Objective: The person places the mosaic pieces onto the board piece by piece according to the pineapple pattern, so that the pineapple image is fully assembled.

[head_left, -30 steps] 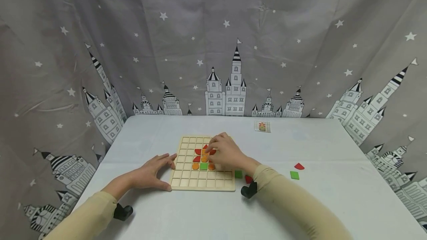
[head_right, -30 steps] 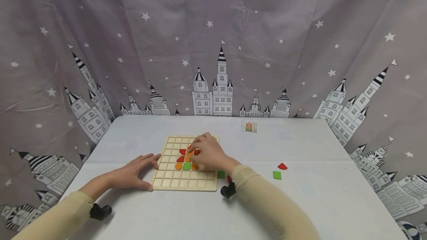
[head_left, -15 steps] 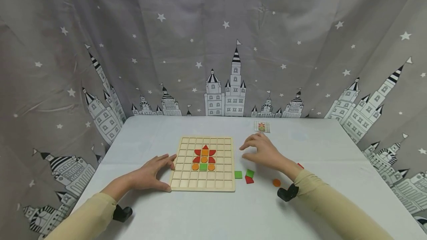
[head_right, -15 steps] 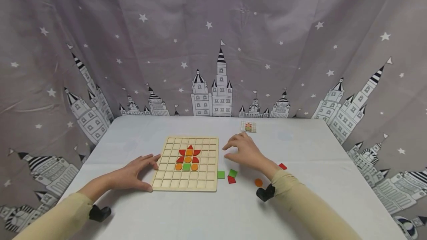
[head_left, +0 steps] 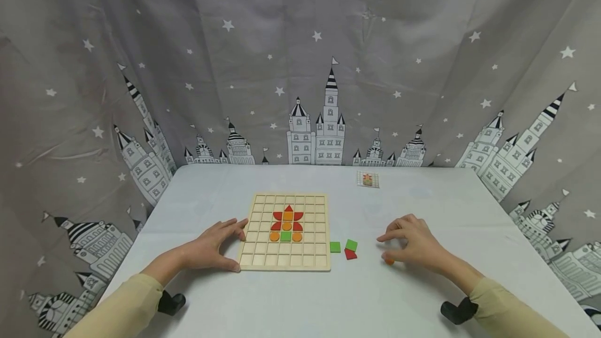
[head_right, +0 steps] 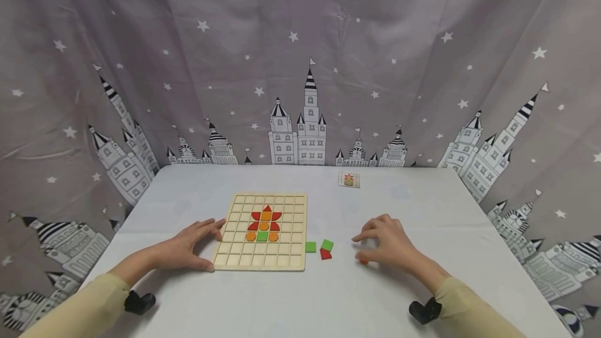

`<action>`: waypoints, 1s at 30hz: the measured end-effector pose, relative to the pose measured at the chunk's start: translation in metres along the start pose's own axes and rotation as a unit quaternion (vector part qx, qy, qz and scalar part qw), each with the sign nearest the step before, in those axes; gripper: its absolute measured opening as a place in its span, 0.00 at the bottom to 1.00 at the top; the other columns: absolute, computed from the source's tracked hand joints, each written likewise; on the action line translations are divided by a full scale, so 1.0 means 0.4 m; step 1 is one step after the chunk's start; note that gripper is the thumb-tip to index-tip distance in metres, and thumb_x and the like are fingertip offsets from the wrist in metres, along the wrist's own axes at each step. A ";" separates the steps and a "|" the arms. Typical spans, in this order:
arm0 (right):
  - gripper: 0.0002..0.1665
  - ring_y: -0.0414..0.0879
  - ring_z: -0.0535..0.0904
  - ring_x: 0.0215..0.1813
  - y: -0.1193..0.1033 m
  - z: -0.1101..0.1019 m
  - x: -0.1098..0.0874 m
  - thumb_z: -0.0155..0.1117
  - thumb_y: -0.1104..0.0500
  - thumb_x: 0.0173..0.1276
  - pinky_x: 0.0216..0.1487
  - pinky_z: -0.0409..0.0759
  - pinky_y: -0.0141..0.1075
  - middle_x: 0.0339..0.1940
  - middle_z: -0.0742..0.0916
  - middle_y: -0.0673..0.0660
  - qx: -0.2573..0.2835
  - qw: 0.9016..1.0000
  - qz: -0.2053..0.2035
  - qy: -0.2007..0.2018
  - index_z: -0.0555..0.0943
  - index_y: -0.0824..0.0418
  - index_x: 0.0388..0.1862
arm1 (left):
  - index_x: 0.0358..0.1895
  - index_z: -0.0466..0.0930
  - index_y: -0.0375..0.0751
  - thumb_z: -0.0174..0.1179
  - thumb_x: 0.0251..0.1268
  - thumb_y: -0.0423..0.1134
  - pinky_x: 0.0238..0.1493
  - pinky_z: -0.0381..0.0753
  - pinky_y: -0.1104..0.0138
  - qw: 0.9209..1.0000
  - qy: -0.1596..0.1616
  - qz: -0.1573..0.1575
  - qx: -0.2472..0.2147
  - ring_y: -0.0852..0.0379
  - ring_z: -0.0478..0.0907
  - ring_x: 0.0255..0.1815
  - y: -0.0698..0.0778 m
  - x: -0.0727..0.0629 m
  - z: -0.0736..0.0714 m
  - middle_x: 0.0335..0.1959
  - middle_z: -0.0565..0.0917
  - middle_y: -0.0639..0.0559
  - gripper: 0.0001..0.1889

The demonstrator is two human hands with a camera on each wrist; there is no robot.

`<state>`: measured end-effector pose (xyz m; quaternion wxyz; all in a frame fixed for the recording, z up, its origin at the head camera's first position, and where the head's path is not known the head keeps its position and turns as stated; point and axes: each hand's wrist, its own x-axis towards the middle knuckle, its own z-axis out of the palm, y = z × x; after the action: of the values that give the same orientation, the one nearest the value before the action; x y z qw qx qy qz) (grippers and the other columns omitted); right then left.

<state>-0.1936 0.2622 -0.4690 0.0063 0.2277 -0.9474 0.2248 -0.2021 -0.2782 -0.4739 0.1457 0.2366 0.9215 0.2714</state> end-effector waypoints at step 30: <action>0.15 0.41 0.68 0.48 0.038 0.046 -0.074 0.85 0.50 0.52 0.46 0.71 0.41 0.42 0.79 0.37 0.023 0.998 0.005 0.058 0.91 0.36 0.39 | 0.51 0.73 0.59 0.77 0.46 0.65 0.74 0.41 0.30 1.000 0.001 -0.002 0.000 0.31 0.46 0.81 0.007 -0.002 -0.001 0.82 0.58 0.47 0.32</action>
<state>-0.1720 0.2792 -0.4953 0.0552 0.2095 -0.9410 0.2599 -0.2005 -0.2767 -0.4717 0.1452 0.2342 0.9221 0.2716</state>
